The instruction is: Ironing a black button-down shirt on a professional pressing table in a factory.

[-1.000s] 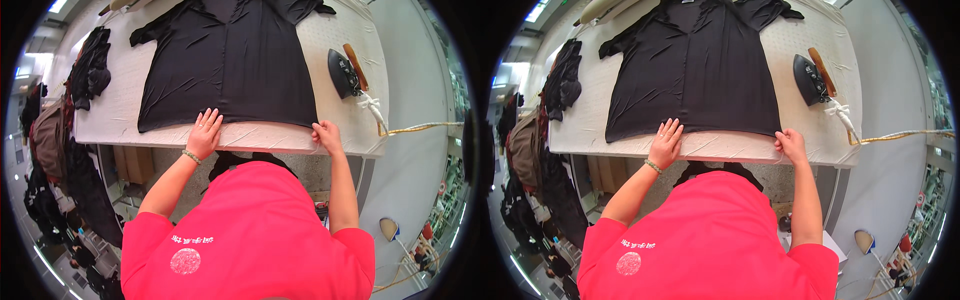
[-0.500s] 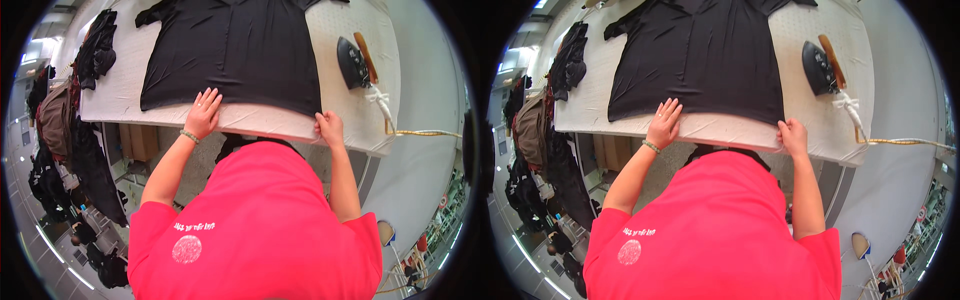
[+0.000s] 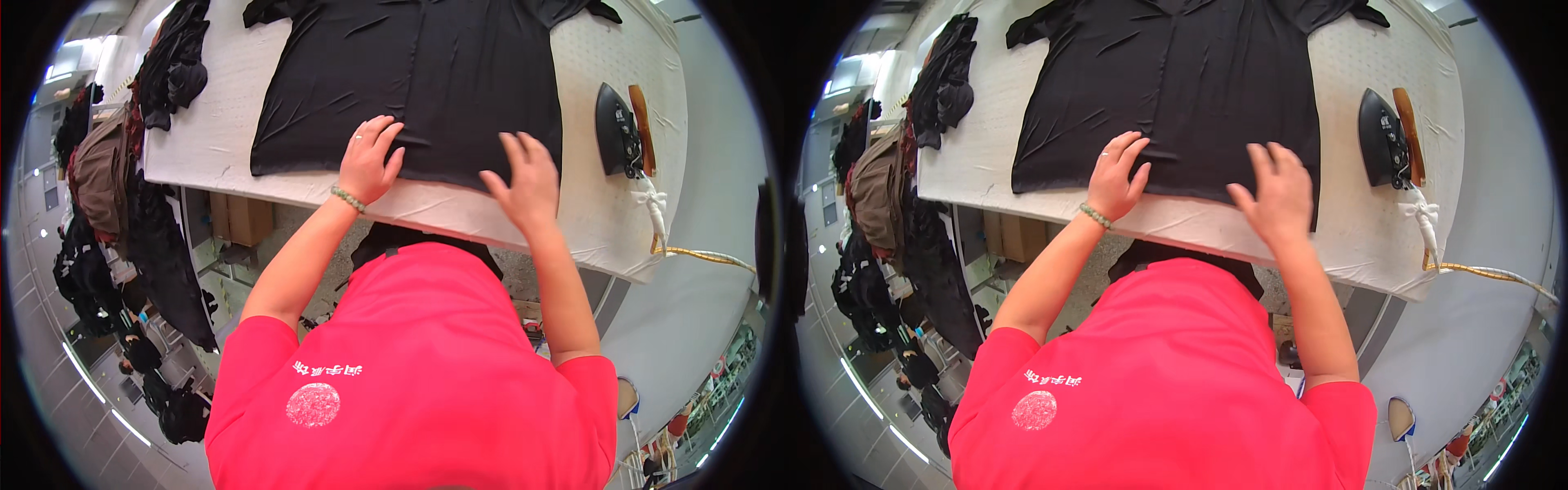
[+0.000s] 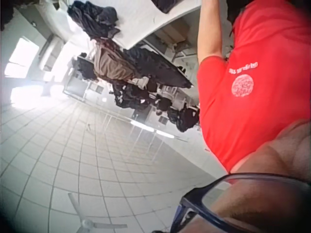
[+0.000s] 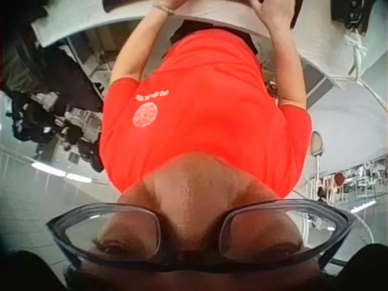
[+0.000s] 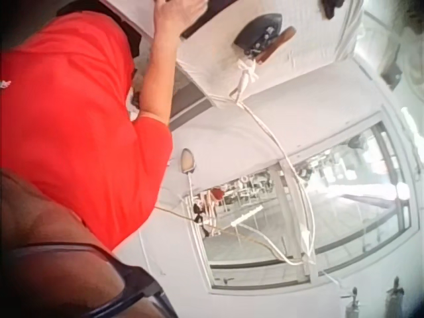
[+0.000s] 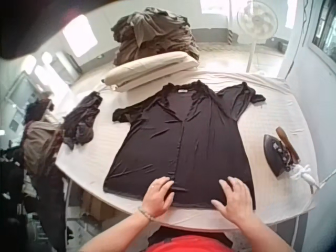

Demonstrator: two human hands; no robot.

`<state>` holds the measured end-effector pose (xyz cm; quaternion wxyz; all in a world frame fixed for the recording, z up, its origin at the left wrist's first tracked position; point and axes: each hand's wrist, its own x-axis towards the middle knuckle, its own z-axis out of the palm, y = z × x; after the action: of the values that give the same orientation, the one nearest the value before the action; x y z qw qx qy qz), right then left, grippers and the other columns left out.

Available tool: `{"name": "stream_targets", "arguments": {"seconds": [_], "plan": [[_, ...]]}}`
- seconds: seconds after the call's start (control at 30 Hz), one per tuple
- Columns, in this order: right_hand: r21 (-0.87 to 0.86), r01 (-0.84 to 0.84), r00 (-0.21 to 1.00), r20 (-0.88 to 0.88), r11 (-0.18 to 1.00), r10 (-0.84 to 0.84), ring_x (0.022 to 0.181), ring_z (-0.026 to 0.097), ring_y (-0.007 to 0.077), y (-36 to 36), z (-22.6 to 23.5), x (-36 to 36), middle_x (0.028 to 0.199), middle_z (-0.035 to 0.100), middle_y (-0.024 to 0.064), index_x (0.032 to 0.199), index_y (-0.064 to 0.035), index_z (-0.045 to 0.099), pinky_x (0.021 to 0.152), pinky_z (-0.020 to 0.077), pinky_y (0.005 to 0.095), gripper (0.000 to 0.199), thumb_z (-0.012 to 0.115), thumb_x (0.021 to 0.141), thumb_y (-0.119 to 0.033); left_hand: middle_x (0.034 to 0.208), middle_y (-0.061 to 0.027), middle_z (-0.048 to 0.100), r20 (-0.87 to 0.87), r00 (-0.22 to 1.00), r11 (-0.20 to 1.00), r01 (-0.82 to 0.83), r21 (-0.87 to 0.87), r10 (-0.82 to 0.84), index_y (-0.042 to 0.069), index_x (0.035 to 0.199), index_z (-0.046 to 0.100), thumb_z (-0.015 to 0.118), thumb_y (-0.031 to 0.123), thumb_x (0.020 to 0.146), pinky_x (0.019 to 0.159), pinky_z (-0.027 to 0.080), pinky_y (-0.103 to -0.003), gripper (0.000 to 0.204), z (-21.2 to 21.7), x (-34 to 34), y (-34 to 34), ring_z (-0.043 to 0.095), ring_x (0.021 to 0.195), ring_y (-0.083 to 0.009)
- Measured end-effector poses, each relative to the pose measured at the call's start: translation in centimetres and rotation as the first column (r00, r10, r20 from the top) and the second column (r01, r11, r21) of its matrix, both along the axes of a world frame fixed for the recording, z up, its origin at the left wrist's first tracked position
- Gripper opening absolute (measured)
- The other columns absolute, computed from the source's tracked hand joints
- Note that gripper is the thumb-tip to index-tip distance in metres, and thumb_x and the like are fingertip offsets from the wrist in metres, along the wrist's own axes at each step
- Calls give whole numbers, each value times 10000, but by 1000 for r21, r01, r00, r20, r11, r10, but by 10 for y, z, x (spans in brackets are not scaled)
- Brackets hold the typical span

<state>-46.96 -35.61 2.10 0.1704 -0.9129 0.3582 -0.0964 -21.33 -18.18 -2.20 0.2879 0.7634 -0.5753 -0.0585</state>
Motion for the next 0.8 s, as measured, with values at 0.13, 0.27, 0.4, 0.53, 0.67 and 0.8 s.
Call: {"name": "stream_targets", "arguments": {"seconds": [0.13,0.27,0.4,0.53,0.67,0.8], "plan": [[-59,-176,981,-94,983,170,1330,511,371,3,-15,72,1436,534,179,1409,-145,576,1093,434,463,661,782,849,-430,1373,-134,566,132,984,993,116,9,-116,84,1296,622,692,194,879,1122,394,-521,437,-8,56,-43,531,1298,-344],[-133,-136,978,-179,982,111,1360,490,359,-62,-29,127,1459,515,173,1409,-167,581,1108,427,473,658,760,857,-477,1374,-133,562,367,910,975,-221,37,192,90,1302,615,696,172,839,1058,421,-528,477,-25,178,-86,556,1231,-349],[-137,1,984,-175,991,-26,1384,472,349,-128,-40,182,1481,497,169,1426,-173,572,1114,425,480,669,749,866,-494,1368,-144,579,253,955,976,-110,-188,157,90,1287,632,695,191,851,1073,428,-513,452,-38,254,-144,557,1256,-352],[-171,-68,981,-189,983,35,1399,463,348,-154,-42,220,1499,490,166,1448,-180,558,1111,435,481,676,730,883,-508,1338,-150,614,240,824,845,534,-32,-513,87,1255,659,689,194,864,1088,437,-488,406,-20,235,-187,558,1277,-360],[-201,-57,977,-211,978,14,1412,454,351,-218,-47,261,1523,480,159,1464,-192,549,1111,442,480,667,704,904,-520,1332,-141,628,342,929,976,188,-108,-141,84,1237,673,688,201,879,1100,444,-459,377,-46,323,-266,554,1300,-356],[-231,22,965,-249,973,-81,1417,452,354,-284,-53,303,1541,470,158,1465,-202,548,1115,443,476,626,670,935,-511,1328,-140,631,382,912,978,195,-80,-150,91,1243,673,683,211,890,1076,455,-453,373,-51,355,-323,576,1266,-353]]}}
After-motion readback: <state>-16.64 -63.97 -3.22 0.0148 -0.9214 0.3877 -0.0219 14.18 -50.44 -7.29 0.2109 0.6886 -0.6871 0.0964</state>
